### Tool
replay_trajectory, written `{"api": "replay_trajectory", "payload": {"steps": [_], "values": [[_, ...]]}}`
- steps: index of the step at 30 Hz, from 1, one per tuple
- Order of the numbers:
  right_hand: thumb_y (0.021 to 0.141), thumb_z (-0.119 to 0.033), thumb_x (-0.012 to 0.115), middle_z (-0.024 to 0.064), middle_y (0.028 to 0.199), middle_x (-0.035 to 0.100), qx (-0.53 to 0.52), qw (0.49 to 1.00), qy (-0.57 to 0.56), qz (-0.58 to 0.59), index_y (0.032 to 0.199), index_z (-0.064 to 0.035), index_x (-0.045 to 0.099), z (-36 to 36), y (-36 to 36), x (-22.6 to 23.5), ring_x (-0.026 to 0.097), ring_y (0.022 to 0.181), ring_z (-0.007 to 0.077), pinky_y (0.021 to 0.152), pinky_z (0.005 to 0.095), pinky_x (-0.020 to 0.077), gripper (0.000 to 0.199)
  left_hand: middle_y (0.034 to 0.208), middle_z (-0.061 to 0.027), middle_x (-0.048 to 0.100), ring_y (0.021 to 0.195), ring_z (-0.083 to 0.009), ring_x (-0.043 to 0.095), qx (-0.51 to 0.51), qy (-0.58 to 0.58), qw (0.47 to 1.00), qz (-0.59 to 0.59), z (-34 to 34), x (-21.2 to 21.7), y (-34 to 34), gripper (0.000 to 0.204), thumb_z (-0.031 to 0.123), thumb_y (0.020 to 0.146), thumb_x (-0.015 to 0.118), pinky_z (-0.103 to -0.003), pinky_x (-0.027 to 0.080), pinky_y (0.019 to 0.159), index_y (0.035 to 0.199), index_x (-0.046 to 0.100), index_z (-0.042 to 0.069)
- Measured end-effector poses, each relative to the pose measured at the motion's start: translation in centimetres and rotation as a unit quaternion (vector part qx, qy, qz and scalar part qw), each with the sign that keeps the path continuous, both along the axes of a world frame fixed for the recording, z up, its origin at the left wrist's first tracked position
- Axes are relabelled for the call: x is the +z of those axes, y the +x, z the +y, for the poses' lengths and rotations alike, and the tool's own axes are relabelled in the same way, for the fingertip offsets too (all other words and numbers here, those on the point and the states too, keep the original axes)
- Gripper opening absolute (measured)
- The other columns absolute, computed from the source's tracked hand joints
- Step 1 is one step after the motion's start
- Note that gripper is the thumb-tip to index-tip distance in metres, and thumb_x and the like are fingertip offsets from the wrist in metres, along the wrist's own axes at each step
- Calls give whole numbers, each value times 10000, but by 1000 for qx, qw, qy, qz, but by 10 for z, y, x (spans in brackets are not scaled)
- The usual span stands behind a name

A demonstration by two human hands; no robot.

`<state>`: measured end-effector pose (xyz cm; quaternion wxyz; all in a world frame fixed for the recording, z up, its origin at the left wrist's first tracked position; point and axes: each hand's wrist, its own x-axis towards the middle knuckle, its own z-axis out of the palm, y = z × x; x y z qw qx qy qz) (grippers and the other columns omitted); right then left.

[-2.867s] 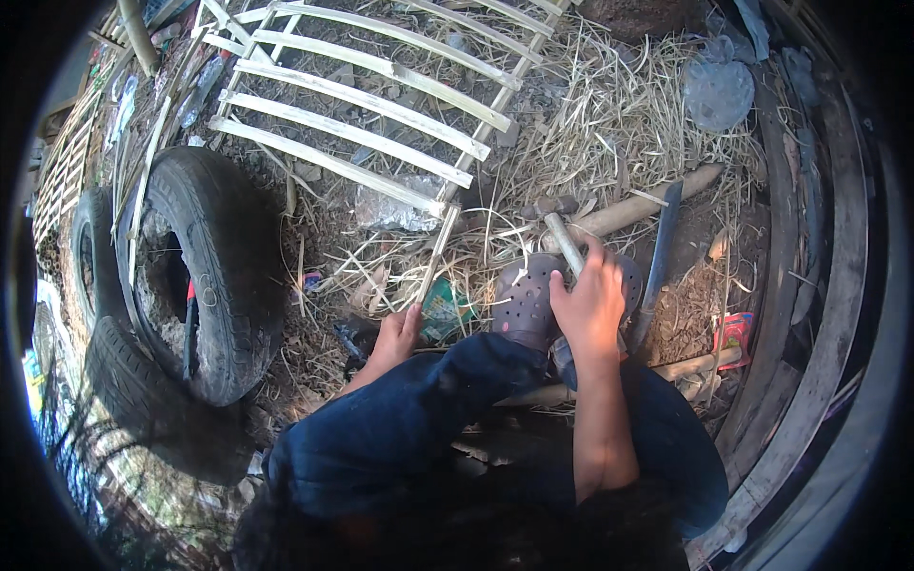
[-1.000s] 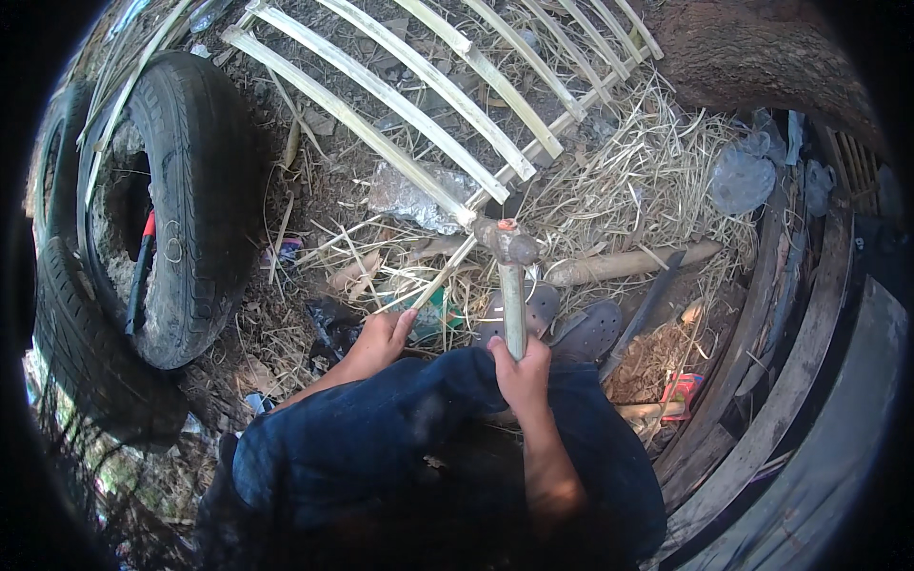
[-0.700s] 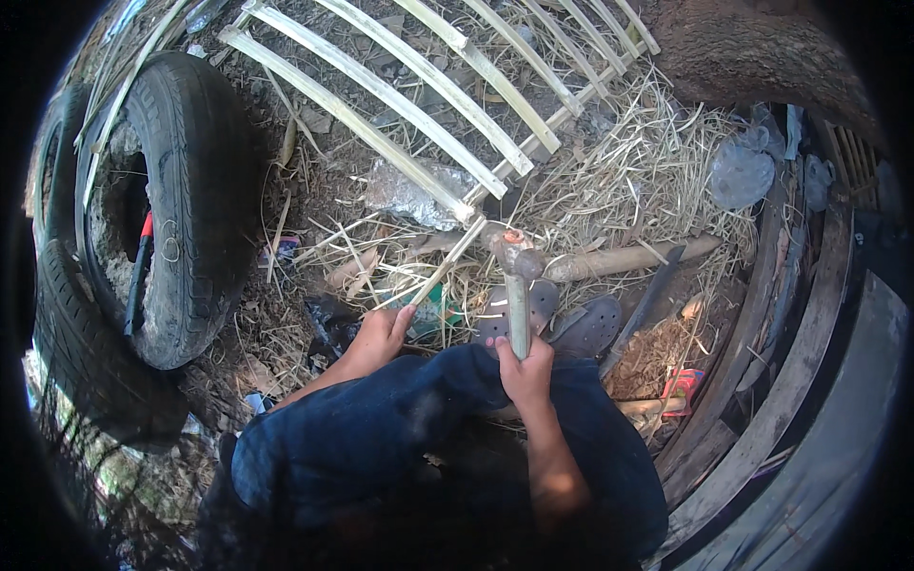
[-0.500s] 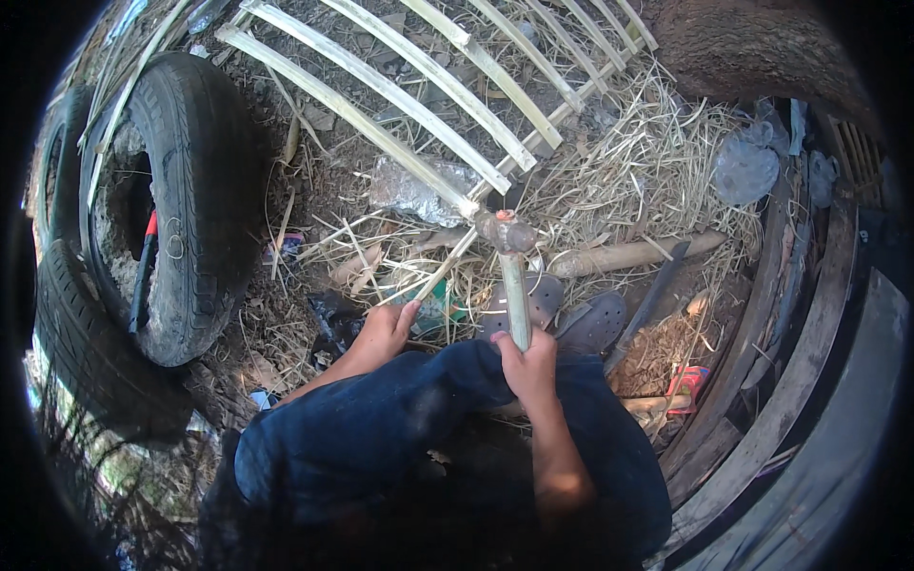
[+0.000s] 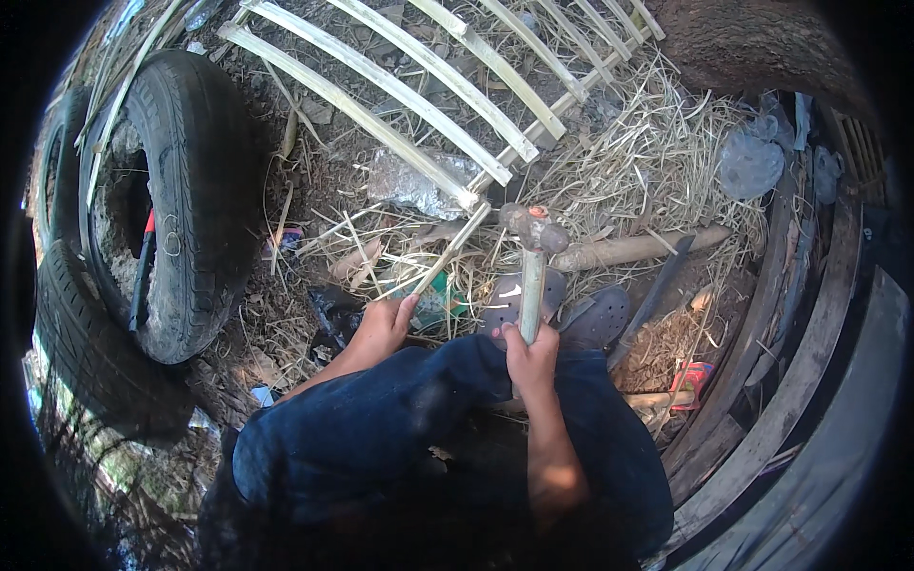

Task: The person assembles a bamboo grid structure by hand, using a hammer to secure bamboo strips with small pegs or nails and tying sections together with thin wire.

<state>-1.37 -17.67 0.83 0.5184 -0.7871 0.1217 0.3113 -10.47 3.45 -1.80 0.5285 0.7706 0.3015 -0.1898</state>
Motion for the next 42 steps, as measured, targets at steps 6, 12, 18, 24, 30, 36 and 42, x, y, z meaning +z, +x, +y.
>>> {"api": "replay_trajectory", "payload": {"steps": [6,12,18,24,30,36,42], "values": [[779,-11,562,110,633,630,151,985,-60,-63,718,61,565,15,24,24,622,594,156,558,270,476,94,606,-262,540,617,-451,536,7,2,1000,-7,0,-3,-2,482,311,956,439,-464,436,597,680,579,-58],[754,-49,590,102,583,586,99,992,-58,-47,687,48,579,12,17,9,592,571,159,558,320,465,118,584,-262,525,581,-444,521,9,-14,1000,5,-2,-2,2,498,312,957,444,-455,429,580,664,564,-73],[729,-79,614,110,550,566,81,993,-61,-63,654,43,585,6,3,1,565,519,171,517,326,435,146,526,-207,453,486,-277,380,20,-24,999,-6,-2,-3,1,512,313,965,441,-415,391,542,667,523,-94],[727,-82,595,118,530,561,49,996,-23,-67,673,52,596,10,2,12,565,496,186,506,321,433,144,550,-234,485,497,-352,422,18,8,1000,-22,-1,-6,-2,502,311,962,443,-422,400,552,666,534,-83],[728,-68,604,99,513,517,118,989,-52,-69,626,37,541,12,11,14,510,482,163,492,325,406,160,608,-268,532,613,-449,528,8,20,1000,5,-4,-3,-3,480,303,956,444,-466,422,585,668,562,-62],[736,-67,586,121,555,577,110,988,-80,-72,628,40,573,0,5,-2,572,512,187,510,335,435,153,608,-266,534,606,-449,532,2,11,1000,7,-2,0,2,467,306,952,450,-473,425,583,682,569,-56],[735,-49,577,145,591,604,129,984,-90,-78,690,58,612,11,19,11,615,550,208,552,314,472,121,588,-251,512,536,-383,485,3,15,1000,-7,-3,-3,7,469,300,958,444,-429,413,573,704,550,-80]]}}
